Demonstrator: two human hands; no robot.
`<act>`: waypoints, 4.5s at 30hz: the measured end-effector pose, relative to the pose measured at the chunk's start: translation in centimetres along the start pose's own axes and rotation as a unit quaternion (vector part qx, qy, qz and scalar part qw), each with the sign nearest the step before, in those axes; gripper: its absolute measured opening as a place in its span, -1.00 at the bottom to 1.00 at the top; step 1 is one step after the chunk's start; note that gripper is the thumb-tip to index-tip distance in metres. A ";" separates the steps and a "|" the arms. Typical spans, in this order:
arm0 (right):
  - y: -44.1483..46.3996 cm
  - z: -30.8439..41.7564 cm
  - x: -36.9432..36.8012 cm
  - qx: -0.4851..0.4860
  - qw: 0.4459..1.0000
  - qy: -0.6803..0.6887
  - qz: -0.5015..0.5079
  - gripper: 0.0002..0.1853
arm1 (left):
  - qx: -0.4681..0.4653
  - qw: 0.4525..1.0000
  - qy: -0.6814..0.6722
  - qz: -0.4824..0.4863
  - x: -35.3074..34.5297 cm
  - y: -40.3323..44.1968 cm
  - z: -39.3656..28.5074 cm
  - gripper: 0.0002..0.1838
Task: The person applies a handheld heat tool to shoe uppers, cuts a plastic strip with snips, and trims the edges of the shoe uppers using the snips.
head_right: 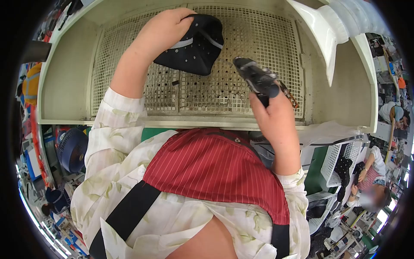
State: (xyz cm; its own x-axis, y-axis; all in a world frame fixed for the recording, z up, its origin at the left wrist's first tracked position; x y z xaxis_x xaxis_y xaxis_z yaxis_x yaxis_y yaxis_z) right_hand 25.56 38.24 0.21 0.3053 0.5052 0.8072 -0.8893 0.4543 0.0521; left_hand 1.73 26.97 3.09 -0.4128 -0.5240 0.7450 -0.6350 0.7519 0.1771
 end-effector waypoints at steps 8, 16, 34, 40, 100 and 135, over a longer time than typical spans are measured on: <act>2.1 3.4 -2.3 0.075 0.990 -0.118 -0.015 -0.46 | 0.010 0.998 0.049 0.024 -1.2 1.5 0.0 -0.68; 2.2 3.1 -2.9 0.071 0.984 -0.163 0.015 -0.41 | 0.020 0.998 0.036 0.042 -1.5 1.6 -0.2 -0.67; 3.1 2.5 -3.1 0.039 0.993 -0.108 -0.014 -0.58 | -0.031 0.997 -0.044 0.050 -1.8 1.6 -0.2 -0.67; 1.2 1.4 -2.5 0.027 0.993 -0.117 -0.004 -0.58 | -0.036 0.997 -0.043 0.056 -2.2 1.3 0.2 -0.66; 1.1 0.5 -2.3 -0.009 1.000 0.001 -0.001 -0.66 | 0.015 0.995 0.074 0.067 -2.3 2.8 -3.5 -0.69; -3.6 -3.1 -2.8 -0.066 0.989 0.118 0.065 -0.68 | 0.056 0.993 -0.085 -0.060 -2.5 -10.5 5.7 -0.73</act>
State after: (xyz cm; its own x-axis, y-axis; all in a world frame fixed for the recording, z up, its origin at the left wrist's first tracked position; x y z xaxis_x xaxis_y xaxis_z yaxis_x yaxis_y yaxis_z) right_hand 28.96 37.48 -4.02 0.2769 0.7158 0.6411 -0.8787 0.4586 -0.1325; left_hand 5.73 18.07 -4.34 -0.4276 -0.6738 0.6026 -0.7511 0.6358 0.1779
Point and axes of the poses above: each hand's wrist, its own y-axis towards the middle knuckle, its own x-axis out of the back of the hand, z = x × y, the point moved 8 cm from there along y, towards the middle knuckle, and after that the axes turned 8 degrees about -y, right-handed, at the moved point
